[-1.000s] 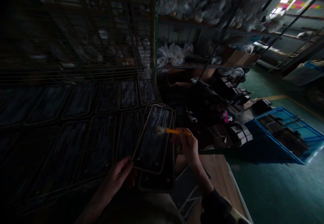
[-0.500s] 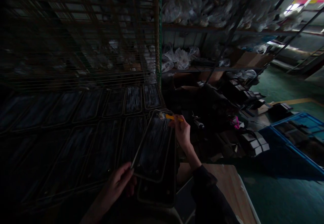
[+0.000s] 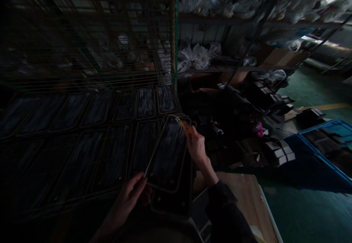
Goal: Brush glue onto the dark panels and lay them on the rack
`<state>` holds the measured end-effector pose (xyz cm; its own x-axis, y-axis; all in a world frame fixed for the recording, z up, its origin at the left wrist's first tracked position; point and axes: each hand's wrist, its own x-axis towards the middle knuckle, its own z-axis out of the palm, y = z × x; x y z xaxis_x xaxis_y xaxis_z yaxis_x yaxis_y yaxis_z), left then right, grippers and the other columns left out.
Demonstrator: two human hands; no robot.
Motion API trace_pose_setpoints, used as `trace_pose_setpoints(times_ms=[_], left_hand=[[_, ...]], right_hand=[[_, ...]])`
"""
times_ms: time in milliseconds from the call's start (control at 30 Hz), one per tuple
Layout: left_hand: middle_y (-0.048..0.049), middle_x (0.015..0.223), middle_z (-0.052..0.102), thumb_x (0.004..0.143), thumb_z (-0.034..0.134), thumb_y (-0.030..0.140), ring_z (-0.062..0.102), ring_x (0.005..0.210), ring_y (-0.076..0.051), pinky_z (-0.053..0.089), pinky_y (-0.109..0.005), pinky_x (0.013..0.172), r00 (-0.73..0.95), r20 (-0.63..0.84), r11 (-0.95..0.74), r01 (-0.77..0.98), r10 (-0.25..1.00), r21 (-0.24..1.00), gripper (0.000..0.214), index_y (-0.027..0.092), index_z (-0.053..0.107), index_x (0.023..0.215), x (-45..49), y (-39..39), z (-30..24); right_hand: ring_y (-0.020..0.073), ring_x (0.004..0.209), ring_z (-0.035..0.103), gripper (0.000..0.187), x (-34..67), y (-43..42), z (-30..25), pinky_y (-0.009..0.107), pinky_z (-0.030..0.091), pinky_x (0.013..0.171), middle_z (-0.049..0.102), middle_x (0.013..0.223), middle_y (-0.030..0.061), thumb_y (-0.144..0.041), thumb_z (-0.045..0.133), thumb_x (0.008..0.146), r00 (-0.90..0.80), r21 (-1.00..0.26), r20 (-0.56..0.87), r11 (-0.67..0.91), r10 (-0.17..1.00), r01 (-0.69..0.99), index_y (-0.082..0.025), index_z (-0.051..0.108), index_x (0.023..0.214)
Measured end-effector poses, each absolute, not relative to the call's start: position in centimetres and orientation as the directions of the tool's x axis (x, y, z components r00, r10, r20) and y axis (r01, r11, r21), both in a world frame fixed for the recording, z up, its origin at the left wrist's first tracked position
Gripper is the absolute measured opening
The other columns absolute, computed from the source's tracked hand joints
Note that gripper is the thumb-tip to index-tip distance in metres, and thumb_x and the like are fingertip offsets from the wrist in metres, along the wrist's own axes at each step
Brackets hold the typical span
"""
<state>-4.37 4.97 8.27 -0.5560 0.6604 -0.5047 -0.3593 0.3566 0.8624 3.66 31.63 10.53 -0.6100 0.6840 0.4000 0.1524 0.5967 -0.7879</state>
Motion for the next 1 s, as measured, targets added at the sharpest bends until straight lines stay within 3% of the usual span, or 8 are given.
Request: trace_pose_setpoints(times_ms=[200, 333, 533, 633, 733, 833, 933, 1000], left_hand=[[0.0004, 0.063, 0.064, 0.084, 0.056, 0.055, 0.061, 0.048, -0.015, 0.048, -0.025, 0.045, -0.542, -0.458, 0.335, -0.315, 0.704, 0.888, 0.045, 0.015, 0.054, 0.106, -4.7, 4.9, 8.5], [-0.0019, 0.067, 0.066, 0.083, 0.059, 0.052, 0.064, 0.056, -0.016, 0.050, -0.024, 0.051, -0.574, -0.418, 0.342, -0.241, 0.704, 0.908, 0.037, 0.016, 0.059, 0.092, -4.9, 5.0, 8.8], [-0.0025, 0.066, 0.069, 0.085, 0.056, 0.051, 0.064, 0.052, -0.017, 0.049, -0.025, 0.049, -0.516, -0.480, 0.413, -0.247, 0.709, 0.876, 0.035, 0.017, 0.059, 0.089, -5.0, 5.4, 9.8], [-0.0044, 0.073, 0.070, 0.082, 0.059, 0.052, 0.067, 0.061, -0.019, 0.051, -0.026, 0.054, -0.556, -0.463, 0.404, -0.234, 0.691, 0.884, 0.037, 0.016, 0.061, 0.093, -5.1, 5.3, 9.6], [-0.0051, 0.079, 0.071, 0.080, 0.063, 0.051, 0.067, 0.069, -0.020, 0.053, -0.026, 0.057, -0.596, -0.438, 0.397, -0.209, 0.673, 0.894, 0.039, 0.016, 0.063, 0.097, -5.1, 5.1, 9.1], [-0.0018, 0.069, 0.068, 0.079, 0.064, 0.052, 0.064, 0.057, -0.018, 0.052, -0.027, 0.051, -0.582, -0.455, 0.378, -0.258, 0.674, 0.889, 0.044, 0.015, 0.059, 0.103, -4.9, 5.0, 8.9], [0.0003, 0.064, 0.066, 0.079, 0.062, 0.054, 0.063, 0.050, -0.017, 0.051, -0.026, 0.046, -0.538, -0.499, 0.359, -0.349, 0.680, 0.866, 0.046, 0.016, 0.054, 0.105, -4.7, 5.1, 9.1], [-0.0001, 0.065, 0.067, 0.079, 0.063, 0.054, 0.065, 0.051, -0.017, 0.051, -0.026, 0.046, -0.528, -0.513, 0.349, -0.383, 0.677, 0.855, 0.046, 0.017, 0.053, 0.104, -4.5, 5.2, 9.4]], right_hand=[[0.0170, 0.080, 0.069, 0.023, 6.6, 25.4, 11.1, 0.024, 0.052, 0.073, 0.069, 0.089, 0.0041, -0.031, 0.041, 0.102, -0.740, -0.834, 0.264, 0.532, 0.619, 0.147, -0.021, 0.054, 0.118], [0.0159, 0.076, 0.068, 0.022, 9.3, 22.3, 11.6, 0.022, 0.052, 0.069, 0.070, 0.089, 0.0036, -0.028, 0.041, 0.102, -0.752, -0.856, 0.191, 0.482, 0.631, 0.187, -0.022, 0.054, 0.119], [0.0157, 0.074, 0.067, 0.023, 12.4, 19.3, 12.2, 0.022, 0.051, 0.066, 0.070, 0.087, 0.0018, -0.031, 0.041, 0.102, -0.782, -0.929, 0.018, 0.299, 0.623, 0.217, -0.023, 0.058, 0.115], [0.0158, 0.070, 0.067, 0.024, 13.6, 19.4, 12.0, 0.022, 0.052, 0.064, 0.070, 0.079, 0.0005, -0.034, 0.042, 0.101, -0.750, -0.947, -0.041, 0.214, 0.661, 0.240, -0.022, 0.060, 0.112], [0.0180, 0.072, 0.068, 0.025, 14.2, 21.7, 12.0, 0.025, 0.054, 0.066, 0.070, 0.077, 0.0018, -0.037, 0.044, 0.100, -0.672, -0.938, 0.023, 0.248, 0.740, 0.241, -0.021, 0.061, 0.110], [0.0184, 0.073, 0.068, 0.026, 13.6, 25.0, 12.0, 0.026, 0.054, 0.067, 0.070, 0.082, 0.0030, -0.037, 0.046, 0.100, -0.545, -0.889, 0.176, 0.370, 0.819, 0.269, -0.020, 0.061, 0.111], [0.0189, 0.077, 0.068, 0.026, 12.5, 27.0, 12.1, 0.026, 0.055, 0.068, 0.070, 0.088, 0.0042, -0.037, 0.046, 0.100, -0.510, -0.843, 0.285, 0.465, 0.811, 0.269, -0.021, 0.061, 0.113], [0.0193, 0.078, 0.069, 0.027, 12.2, 27.1, 12.1, 0.027, 0.055, 0.069, 0.070, 0.089, 0.0045, -0.038, 0.045, 0.100, -0.555, -0.845, 0.282, 0.477, 0.782, 0.243, -0.021, 0.059, 0.115]])
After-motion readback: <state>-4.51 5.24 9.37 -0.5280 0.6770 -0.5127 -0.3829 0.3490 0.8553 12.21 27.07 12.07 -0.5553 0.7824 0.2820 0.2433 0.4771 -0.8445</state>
